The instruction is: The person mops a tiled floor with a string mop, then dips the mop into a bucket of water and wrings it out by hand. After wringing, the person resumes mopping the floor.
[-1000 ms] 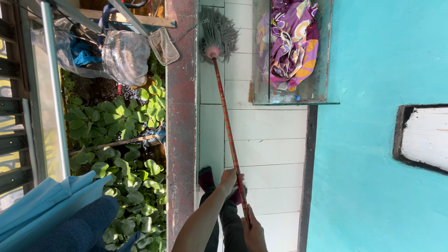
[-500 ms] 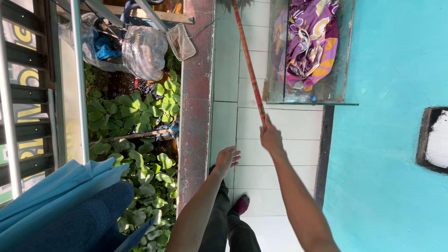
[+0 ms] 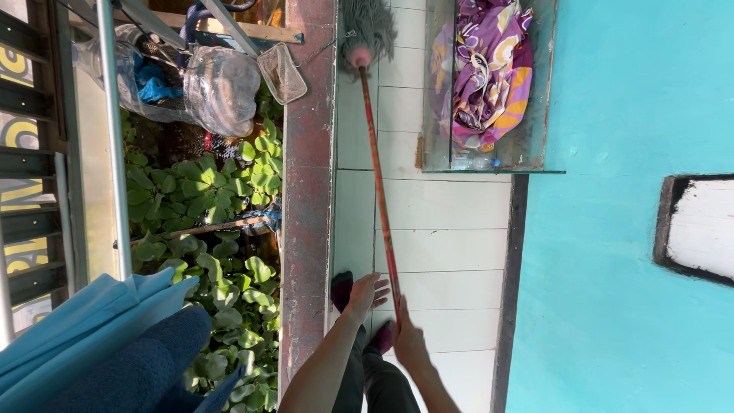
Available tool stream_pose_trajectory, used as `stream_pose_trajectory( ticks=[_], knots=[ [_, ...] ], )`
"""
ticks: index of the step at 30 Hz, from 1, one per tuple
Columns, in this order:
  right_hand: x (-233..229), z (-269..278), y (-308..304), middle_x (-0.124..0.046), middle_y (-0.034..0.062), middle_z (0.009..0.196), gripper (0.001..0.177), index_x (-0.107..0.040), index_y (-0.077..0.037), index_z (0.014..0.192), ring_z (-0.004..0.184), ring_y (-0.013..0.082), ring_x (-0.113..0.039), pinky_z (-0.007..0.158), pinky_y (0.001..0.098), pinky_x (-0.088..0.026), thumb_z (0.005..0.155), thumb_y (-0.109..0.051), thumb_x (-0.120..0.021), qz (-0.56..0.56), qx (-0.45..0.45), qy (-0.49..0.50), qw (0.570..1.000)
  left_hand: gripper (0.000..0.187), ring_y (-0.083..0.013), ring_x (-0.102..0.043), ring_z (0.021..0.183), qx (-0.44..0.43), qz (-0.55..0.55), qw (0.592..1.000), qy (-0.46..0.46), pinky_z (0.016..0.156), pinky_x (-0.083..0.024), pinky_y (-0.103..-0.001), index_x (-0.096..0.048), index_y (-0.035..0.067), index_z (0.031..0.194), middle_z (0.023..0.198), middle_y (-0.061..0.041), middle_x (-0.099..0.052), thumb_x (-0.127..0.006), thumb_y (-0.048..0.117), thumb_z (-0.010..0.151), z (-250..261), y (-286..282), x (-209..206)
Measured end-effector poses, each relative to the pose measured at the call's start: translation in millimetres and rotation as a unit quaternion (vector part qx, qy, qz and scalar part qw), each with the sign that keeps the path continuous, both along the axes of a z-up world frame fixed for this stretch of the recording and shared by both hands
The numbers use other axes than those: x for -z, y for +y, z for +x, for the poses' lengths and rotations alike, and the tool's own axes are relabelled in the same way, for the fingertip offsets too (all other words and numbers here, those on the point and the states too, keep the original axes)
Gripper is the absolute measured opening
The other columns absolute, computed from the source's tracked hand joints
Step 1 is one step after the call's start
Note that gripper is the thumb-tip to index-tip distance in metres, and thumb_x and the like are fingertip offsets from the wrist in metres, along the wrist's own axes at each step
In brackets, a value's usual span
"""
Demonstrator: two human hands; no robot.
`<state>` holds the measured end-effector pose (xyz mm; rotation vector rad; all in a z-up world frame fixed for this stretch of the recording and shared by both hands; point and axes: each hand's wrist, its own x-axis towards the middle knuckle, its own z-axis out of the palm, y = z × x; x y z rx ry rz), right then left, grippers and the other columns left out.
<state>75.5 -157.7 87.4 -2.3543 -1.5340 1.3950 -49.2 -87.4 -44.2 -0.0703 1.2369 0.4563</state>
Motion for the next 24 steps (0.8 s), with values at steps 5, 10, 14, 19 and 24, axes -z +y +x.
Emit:
stream_pose_trajectory(
  ticks=[5, 10, 14, 19, 24],
  knots=[
    [-13.9, -16.8, -86.5, -0.074, 0.0257, 0.098, 0.071, -0.024, -0.008, 0.159, 0.084, 0.0417, -0.074, 0.066, 0.0483, -0.061, 0.1, -0.013, -0.063, 0.108, 0.03, 0.108, 0.988, 0.045, -0.0228, -0.066, 0.097, 0.056, 0.008, 0.998, 0.021, 0.086, -0.057, -0.042, -0.063, 0.001, 0.13, 0.107, -0.011, -0.068, -0.056, 0.035, 0.101, 1.9, -0.2, -5.3],
    [-5.0, -17.7, -4.5, -0.059, 0.0047, 0.07, 0.065, -0.04, -0.012, 0.158, 0.056, 0.0114, -0.054, 0.05, 0.0301, -0.048, 0.097, -0.015, -0.063, -0.014, 0.214, 0.175, 0.961, 0.052, -0.019, -0.066, 0.1, 0.046, 0.043, 0.998, 0.02, 0.089, -0.055, -0.038, -0.06, 0.009, 0.138, 0.115, -0.005, -0.066, -0.056, 0.043, 0.098, -2.3, 19.4, -17.3],
    [16.7, -5.9, 136.9, -0.063, 0.0004, 0.076, 0.062, -0.042, -0.016, 0.156, 0.049, 0.0083, -0.051, 0.039, 0.0262, -0.042, 0.098, -0.019, -0.062, 0.013, 0.266, 0.227, 0.937, 0.063, -0.0219, -0.065, 0.11, 0.038, 0.051, 0.998, 0.014, 0.093, -0.053, -0.04, -0.048, 0.01, 0.147, 0.131, -0.009, -0.066, -0.055, 0.049, 0.098, -14.5, 35.2, -19.9],
    [17.1, 19.4, 314.0, -0.061, 0.0024, 0.077, 0.061, -0.05, -0.023, 0.154, 0.05, 0.0074, -0.045, 0.038, 0.0232, -0.034, 0.096, -0.021, -0.069, 0.052, 0.35, 0.294, 0.888, 0.066, -0.0264, -0.066, 0.12, 0.039, 0.065, 0.996, 0.049, 0.096, -0.053, -0.042, -0.046, 0.01, 0.15, 0.137, -0.012, -0.066, -0.053, 0.05, 0.097, -33.1, 33.1, -27.9],
    [2.8, 39.6, 306.6, -0.058, 0.0013, 0.077, 0.059, -0.054, -0.024, 0.152, 0.051, 0.0067, -0.044, 0.038, 0.0224, -0.031, 0.096, -0.023, -0.071, 0.034, 0.359, 0.301, 0.883, 0.066, -0.0284, -0.066, 0.12, 0.033, 0.045, 0.997, 0.055, 0.096, -0.053, -0.043, -0.048, 0.008, 0.148, 0.135, -0.015, -0.067, -0.053, 0.049, 0.098, -30.6, 2.2, -21.2]
  ],
)
